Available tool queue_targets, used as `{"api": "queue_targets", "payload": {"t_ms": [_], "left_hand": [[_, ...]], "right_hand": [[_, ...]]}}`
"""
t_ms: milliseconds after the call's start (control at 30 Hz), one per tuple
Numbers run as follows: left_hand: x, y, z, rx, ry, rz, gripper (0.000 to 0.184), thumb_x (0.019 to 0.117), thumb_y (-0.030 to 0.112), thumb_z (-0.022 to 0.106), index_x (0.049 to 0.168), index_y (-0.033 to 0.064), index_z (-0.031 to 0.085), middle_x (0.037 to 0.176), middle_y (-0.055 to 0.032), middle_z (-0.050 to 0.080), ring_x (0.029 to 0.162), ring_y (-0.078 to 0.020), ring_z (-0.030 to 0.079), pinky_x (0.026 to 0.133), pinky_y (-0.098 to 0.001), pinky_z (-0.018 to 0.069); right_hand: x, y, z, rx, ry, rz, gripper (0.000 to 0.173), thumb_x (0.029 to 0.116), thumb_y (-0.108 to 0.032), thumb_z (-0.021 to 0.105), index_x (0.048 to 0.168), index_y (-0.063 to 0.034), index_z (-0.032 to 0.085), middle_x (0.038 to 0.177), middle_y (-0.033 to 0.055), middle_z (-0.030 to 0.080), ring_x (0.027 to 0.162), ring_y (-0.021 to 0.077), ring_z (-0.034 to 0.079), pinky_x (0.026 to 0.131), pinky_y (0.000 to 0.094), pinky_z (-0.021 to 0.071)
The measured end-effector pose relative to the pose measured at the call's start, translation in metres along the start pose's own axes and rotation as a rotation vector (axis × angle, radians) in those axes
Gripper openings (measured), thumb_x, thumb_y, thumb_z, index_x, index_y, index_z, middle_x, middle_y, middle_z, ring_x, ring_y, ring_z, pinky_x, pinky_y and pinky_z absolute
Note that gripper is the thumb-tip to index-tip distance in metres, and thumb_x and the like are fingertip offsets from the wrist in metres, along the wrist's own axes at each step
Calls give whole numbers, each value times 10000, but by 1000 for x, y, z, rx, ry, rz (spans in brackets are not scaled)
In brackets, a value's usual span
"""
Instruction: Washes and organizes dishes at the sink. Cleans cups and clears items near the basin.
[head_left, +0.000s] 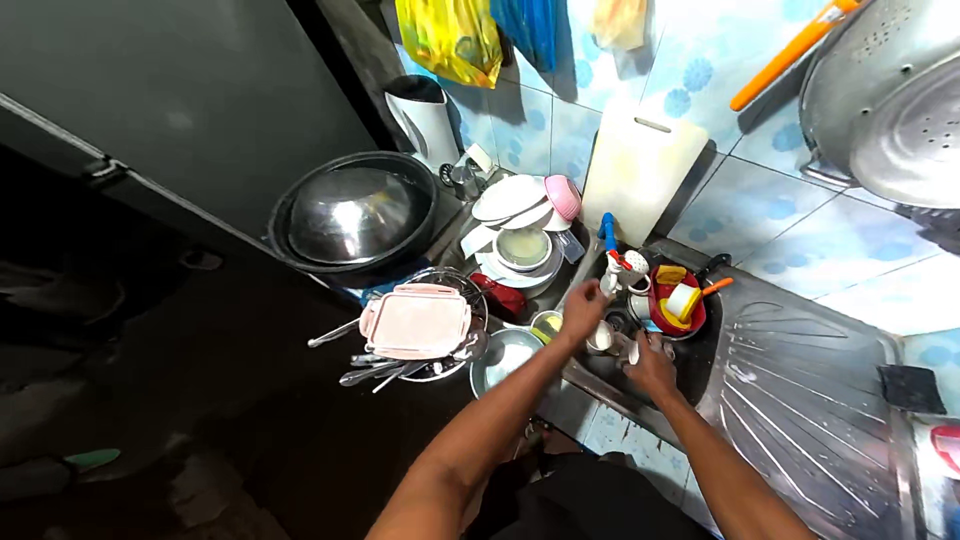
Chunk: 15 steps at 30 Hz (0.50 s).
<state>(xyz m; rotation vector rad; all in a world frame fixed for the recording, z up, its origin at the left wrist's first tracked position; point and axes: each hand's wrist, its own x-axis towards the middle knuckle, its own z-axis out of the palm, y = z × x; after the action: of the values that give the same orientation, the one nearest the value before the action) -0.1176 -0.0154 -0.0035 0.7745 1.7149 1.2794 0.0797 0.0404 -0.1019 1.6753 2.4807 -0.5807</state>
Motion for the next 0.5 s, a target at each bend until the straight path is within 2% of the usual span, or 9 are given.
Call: {"api": "queue_targets", "payload": {"t_ms": [33,100,200,333,500], "left_hand": [[12,15,-25,62,3,16,398,1039,255,593,1374,40,593,1268,-174,665,1115,-294,665,972,-507,544],[41,40,-74,165,42,30,385,1055,264,571,1376,53,599,1290,-172,662,1164,-301,649,1024,-526,508],[112,33,-143,301,193,172,382,1027,270,596,1296,3,645,1168,-202,698,1084,-319,677,981,-539,529],[171,41,-217,366,316,72,421,990,285,630,1311,14,637,1208,-217,691,1104,-371,674,965,-595,524],[229,49,-279,453,444,7,393,964,267,665,1252,1,668,1201,-278,671,1146,-453,637,977,-665,485]], "right_hand": [[1,-2,2,-2,12,7,811,701,-286,862,1440,-165,553,1514,254,433,1316,519,482,869,676,542],[4,-3,3,-12,17,22,785,715,-301,858,1429,-166,561,1507,249,447,1329,523,471,875,671,542],[4,-8,8,-58,14,55,795,741,-327,850,1458,-172,544,1543,254,418,1372,533,429,895,685,532],[3,-17,17,-92,3,125,790,759,-347,844,1463,-152,542,1557,259,402,1379,531,428,902,659,544],[4,-24,18,-96,-9,180,741,810,-368,817,1463,-147,545,1540,236,438,1378,509,444,911,640,551]]}}
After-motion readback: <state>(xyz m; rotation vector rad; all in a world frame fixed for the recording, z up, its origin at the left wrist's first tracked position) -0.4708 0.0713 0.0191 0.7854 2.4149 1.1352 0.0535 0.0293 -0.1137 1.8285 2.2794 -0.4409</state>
